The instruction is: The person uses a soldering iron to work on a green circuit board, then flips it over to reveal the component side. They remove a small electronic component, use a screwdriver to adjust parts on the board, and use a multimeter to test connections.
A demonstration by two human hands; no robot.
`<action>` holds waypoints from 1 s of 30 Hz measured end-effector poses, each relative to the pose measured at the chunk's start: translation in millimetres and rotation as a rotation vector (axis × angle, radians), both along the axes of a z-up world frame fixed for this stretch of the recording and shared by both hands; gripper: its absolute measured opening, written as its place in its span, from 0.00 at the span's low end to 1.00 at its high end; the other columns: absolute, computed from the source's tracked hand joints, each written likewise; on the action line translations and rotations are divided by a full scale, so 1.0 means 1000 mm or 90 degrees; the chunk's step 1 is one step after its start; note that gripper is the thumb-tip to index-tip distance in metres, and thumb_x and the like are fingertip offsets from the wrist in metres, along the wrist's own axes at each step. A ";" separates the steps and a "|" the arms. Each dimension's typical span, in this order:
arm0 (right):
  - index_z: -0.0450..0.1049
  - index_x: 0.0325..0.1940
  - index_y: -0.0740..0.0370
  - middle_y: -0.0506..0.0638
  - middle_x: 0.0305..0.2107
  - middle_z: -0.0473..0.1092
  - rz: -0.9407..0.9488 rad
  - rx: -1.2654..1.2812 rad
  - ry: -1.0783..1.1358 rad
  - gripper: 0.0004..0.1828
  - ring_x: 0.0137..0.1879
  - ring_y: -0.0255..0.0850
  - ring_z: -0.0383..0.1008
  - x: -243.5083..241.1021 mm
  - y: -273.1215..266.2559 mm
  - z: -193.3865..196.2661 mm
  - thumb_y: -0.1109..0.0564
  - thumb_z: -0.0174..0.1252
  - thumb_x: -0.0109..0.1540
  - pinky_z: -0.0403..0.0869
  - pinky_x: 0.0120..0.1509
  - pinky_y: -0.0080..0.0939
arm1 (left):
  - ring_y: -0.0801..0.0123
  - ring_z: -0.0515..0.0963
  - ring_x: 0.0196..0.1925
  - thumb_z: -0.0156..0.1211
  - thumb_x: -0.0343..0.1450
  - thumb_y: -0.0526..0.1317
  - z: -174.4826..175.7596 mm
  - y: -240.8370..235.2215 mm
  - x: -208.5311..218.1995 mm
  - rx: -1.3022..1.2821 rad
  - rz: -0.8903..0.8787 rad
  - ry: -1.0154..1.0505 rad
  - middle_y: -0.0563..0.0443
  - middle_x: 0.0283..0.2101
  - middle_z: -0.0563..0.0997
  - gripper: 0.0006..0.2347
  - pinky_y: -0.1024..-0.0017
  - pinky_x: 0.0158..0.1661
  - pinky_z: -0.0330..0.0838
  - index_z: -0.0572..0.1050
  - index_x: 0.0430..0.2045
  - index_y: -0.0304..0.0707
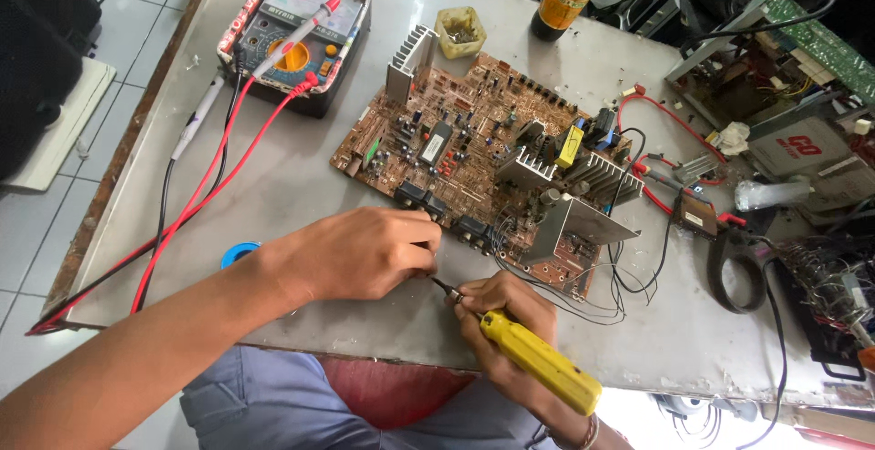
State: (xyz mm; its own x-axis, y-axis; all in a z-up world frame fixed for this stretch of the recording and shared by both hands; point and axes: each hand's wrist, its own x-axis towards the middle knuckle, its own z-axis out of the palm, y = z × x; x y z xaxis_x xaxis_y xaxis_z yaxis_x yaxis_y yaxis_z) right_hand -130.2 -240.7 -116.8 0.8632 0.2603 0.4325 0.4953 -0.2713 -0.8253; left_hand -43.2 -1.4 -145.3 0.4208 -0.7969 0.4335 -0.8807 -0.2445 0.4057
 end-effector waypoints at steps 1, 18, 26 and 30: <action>0.69 0.30 0.61 0.53 0.27 0.76 0.000 -0.001 0.000 0.11 0.36 0.43 0.84 0.000 0.000 -0.001 0.63 0.64 0.64 0.80 0.45 0.37 | 0.56 0.77 0.39 0.60 0.73 0.31 0.000 0.000 0.000 0.008 0.003 0.002 0.51 0.35 0.77 0.05 0.54 0.28 0.71 0.80 0.27 0.37; 0.67 0.29 0.59 0.51 0.27 0.74 0.005 -0.041 -0.006 0.13 0.36 0.42 0.83 0.003 0.002 0.002 0.64 0.64 0.63 0.77 0.44 0.36 | 0.54 0.76 0.38 0.58 0.70 0.27 0.000 0.001 -0.001 0.002 -0.014 0.007 0.48 0.37 0.75 0.05 0.55 0.31 0.71 0.76 0.25 0.35; 0.68 0.27 0.59 0.51 0.26 0.74 0.001 -0.054 -0.013 0.12 0.38 0.44 0.84 0.003 0.002 0.003 0.65 0.64 0.61 0.79 0.46 0.37 | 0.55 0.77 0.39 0.57 0.68 0.25 0.001 0.001 -0.003 0.015 -0.001 0.046 0.49 0.38 0.74 0.05 0.55 0.28 0.70 0.78 0.26 0.34; 0.70 0.29 0.60 0.54 0.29 0.76 0.019 -0.073 -0.017 0.10 0.38 0.44 0.84 0.003 0.001 0.003 0.65 0.64 0.61 0.78 0.47 0.37 | 0.54 0.78 0.39 0.56 0.69 0.27 -0.001 0.000 -0.003 0.021 -0.002 0.043 0.48 0.39 0.74 0.05 0.54 0.29 0.71 0.79 0.27 0.34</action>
